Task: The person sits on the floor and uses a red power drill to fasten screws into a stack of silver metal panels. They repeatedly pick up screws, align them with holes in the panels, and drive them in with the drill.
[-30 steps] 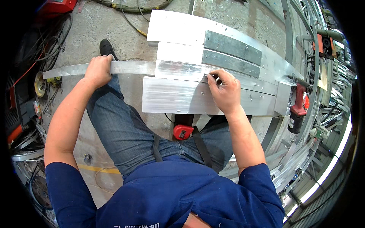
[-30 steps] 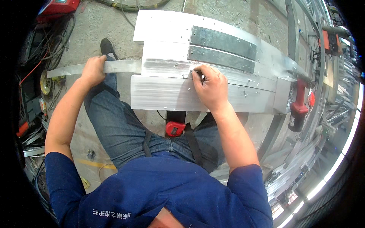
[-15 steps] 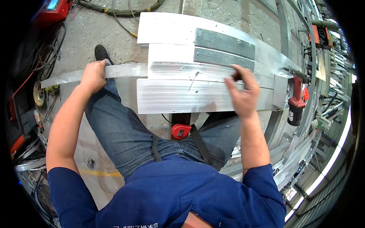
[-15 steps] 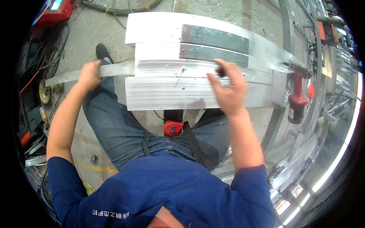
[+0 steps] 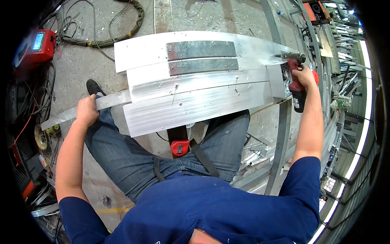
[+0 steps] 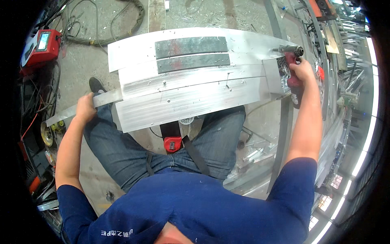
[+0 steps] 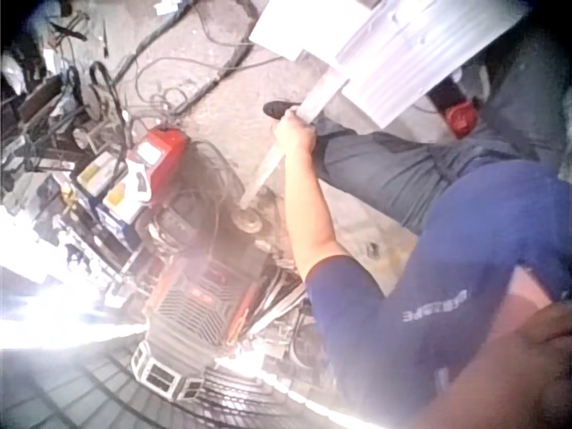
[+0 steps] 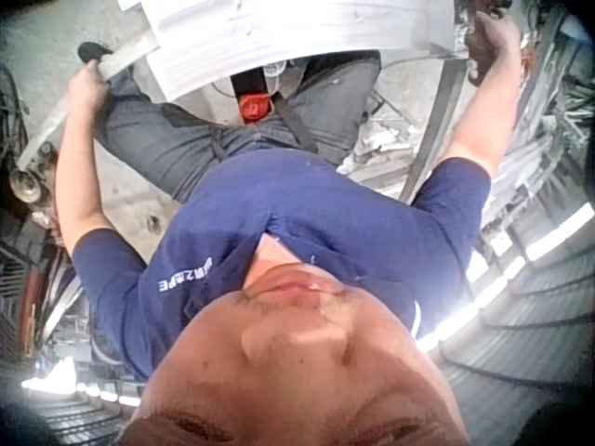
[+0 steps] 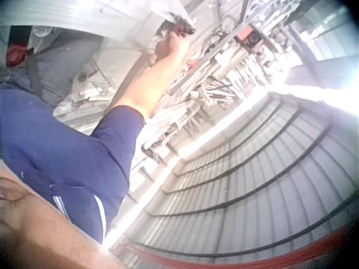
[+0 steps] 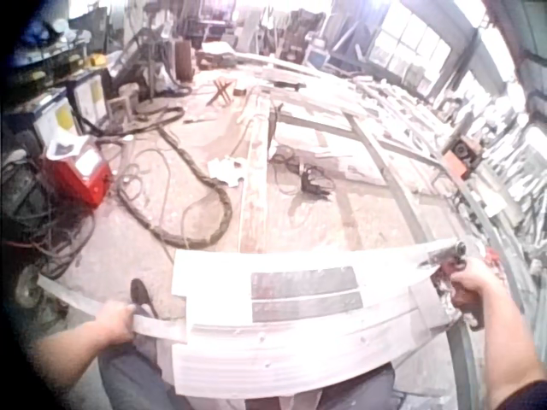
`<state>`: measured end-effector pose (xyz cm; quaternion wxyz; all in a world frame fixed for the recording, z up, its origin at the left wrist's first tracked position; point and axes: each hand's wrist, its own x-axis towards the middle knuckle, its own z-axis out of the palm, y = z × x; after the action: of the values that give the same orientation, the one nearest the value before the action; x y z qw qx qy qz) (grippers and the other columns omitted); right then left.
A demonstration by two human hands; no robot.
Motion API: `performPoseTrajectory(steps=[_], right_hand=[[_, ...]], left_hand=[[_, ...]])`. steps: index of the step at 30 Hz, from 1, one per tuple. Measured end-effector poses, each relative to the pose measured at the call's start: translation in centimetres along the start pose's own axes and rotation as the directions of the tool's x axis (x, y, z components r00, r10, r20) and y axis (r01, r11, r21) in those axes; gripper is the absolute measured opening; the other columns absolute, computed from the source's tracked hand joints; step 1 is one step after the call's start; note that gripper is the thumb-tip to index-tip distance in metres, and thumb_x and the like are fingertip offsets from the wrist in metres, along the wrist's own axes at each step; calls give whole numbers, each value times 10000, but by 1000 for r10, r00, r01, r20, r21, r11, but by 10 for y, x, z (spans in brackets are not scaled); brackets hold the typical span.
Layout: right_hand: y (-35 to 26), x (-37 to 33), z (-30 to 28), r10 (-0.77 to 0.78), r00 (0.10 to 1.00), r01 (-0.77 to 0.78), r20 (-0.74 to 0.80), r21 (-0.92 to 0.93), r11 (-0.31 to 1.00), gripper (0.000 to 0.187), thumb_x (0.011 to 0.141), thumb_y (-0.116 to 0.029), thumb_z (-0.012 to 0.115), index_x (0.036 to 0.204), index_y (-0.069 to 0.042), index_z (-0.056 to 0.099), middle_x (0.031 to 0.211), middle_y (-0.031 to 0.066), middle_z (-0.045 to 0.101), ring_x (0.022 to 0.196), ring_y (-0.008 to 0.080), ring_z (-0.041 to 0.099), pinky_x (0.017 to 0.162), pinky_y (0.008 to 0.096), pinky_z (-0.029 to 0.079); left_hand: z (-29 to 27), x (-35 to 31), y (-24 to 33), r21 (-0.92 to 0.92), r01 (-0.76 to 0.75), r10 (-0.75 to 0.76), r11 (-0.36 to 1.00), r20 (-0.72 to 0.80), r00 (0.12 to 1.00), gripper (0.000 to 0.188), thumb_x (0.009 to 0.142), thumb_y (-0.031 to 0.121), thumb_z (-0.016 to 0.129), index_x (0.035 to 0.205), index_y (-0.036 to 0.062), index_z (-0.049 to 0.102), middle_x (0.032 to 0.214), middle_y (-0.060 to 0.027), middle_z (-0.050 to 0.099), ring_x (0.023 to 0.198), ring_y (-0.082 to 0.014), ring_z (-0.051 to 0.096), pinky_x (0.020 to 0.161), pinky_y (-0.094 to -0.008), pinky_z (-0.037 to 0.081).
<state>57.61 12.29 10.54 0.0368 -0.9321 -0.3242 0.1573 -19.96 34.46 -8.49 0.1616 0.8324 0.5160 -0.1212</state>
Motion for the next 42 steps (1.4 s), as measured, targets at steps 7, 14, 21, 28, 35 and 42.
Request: performPoseTrajectory(steps=[7,14,21,28,35,42], right_hand=[[40,40,16,4,1000,-3,-7,45,999,425,776,-111,761,1169,18,659,976,115,719,828,231,685,756,393,546],[10,-74,-23,-366,858,332,-360,-156,930,333,787,-198,731,1050,-1,675,901,85,708,799,212,665,743,373,536],[-73,-176,-10,55,967,-173,248,483,858,298,871,-212,755,1066,-3,673,879,53,675,732,149,657,651,323,553],[-117,-186,34,-190,933,86,306,321,943,363,862,-134,738,1186,1,645,906,49,665,782,146,635,707,329,547],[-137,-178,38,-101,919,37,381,171,985,336,852,-125,746,1145,12,654,895,59,674,780,147,626,707,338,547],[-147,-180,40,-87,920,-21,381,271,962,253,853,-145,734,1037,19,676,801,64,664,695,162,643,655,346,545]], left_hand=[[5,4,4,-16,-7,7,1000,0,1000,217,693,-36,635,906,-2,617,969,-241,690,987,-444,648,901,-513,513],[5,0,0,-44,6,-6,999,-14,1000,229,698,-44,630,921,5,621,974,-243,687,1009,-445,648,912,-510,517],[5,2,-4,4,9,-9,1000,19,1000,259,695,-53,628,948,0,624,975,-248,689,1001,-452,642,890,-523,513],[7,1,-1,-28,2,-2,1000,-24,1000,246,691,-49,631,931,4,619,962,-246,687,1005,-450,639,898,-520,509],[6,-3,-3,-38,-11,10,999,-40,999,234,698,-50,618,927,-4,615,954,-247,682,988,-452,635,896,-516,501],[10,-1,-7,-40,-24,22,999,-45,999,232,707,-51,591,933,-4,607,950,-256,676,986,-456,631,889,-529,498]])
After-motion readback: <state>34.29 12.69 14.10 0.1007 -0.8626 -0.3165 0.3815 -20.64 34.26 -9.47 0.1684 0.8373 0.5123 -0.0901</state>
